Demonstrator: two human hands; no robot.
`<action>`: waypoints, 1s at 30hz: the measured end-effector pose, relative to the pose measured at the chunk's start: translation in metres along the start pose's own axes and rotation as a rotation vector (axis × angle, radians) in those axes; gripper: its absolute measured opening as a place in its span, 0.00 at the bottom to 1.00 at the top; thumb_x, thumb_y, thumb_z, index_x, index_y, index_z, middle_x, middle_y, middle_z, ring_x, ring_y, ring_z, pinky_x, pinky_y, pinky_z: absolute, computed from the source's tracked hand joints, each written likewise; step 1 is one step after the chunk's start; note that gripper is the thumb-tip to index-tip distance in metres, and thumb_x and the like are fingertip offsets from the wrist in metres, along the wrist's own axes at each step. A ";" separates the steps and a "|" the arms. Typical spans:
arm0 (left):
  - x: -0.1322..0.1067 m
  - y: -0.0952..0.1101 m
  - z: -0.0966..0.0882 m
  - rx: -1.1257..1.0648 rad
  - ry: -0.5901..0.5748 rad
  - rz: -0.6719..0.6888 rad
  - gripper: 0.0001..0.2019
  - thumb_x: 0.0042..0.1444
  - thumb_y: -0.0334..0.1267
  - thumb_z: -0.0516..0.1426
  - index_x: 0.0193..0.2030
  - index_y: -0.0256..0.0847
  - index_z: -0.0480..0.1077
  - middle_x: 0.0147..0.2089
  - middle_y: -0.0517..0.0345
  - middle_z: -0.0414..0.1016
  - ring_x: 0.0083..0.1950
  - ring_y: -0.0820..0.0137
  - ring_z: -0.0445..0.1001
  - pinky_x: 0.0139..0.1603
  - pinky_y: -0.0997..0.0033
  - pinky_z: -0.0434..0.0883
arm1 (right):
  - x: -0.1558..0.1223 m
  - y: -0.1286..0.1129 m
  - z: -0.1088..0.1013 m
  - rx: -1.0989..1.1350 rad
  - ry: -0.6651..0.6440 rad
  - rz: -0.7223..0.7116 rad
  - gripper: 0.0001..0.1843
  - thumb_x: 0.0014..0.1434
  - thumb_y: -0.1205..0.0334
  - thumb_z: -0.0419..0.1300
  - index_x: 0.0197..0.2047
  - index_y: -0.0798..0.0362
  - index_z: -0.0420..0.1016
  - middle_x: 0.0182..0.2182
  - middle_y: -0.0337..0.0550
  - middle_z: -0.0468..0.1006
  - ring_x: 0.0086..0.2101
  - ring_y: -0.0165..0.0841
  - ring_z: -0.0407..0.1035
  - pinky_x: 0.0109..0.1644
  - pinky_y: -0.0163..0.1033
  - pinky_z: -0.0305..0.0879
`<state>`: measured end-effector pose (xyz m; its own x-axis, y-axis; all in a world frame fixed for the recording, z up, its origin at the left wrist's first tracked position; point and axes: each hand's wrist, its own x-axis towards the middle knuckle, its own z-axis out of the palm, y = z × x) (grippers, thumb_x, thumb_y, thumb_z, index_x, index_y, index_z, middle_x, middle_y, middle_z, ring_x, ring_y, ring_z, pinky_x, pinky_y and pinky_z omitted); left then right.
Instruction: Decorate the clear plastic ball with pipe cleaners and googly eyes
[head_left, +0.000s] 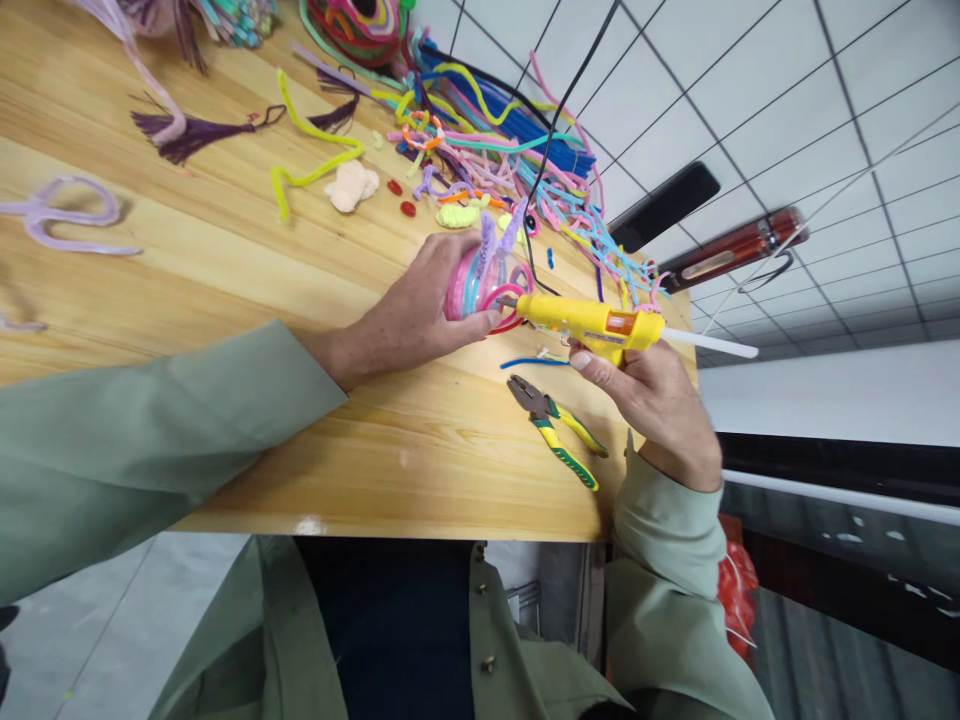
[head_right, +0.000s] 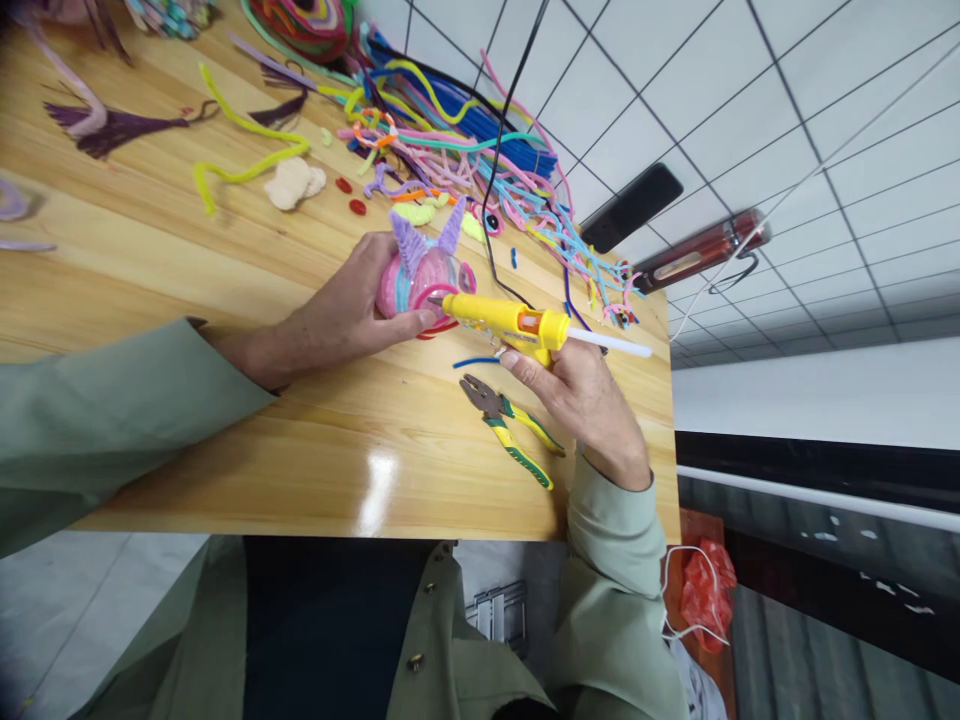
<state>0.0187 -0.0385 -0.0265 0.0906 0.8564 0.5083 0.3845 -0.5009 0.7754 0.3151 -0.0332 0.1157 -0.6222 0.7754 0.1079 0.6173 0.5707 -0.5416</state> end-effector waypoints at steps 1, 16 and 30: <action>0.000 0.000 0.000 -0.004 0.001 -0.001 0.41 0.69 0.70 0.67 0.76 0.46 0.66 0.75 0.38 0.73 0.80 0.39 0.70 0.85 0.32 0.69 | 0.000 0.000 0.000 -0.004 -0.001 0.001 0.27 0.75 0.29 0.67 0.51 0.45 0.90 0.42 0.44 0.92 0.39 0.44 0.86 0.46 0.50 0.87; 0.000 -0.001 0.001 -0.025 0.014 0.013 0.42 0.68 0.71 0.67 0.76 0.46 0.65 0.74 0.39 0.74 0.79 0.38 0.70 0.84 0.31 0.69 | -0.001 0.002 -0.001 -0.004 -0.011 -0.006 0.25 0.74 0.31 0.68 0.52 0.44 0.90 0.43 0.43 0.92 0.40 0.45 0.86 0.46 0.50 0.87; 0.000 0.000 0.001 -0.033 0.013 0.012 0.42 0.68 0.72 0.66 0.76 0.46 0.65 0.73 0.39 0.74 0.78 0.38 0.72 0.84 0.30 0.69 | -0.002 0.001 -0.001 0.005 -0.012 0.031 0.27 0.73 0.29 0.68 0.51 0.45 0.90 0.43 0.44 0.91 0.41 0.46 0.85 0.48 0.51 0.87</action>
<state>0.0198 -0.0379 -0.0270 0.0825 0.8488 0.5223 0.3534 -0.5149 0.7810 0.3177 -0.0339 0.1162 -0.6086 0.7894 0.0804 0.6341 0.5448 -0.5487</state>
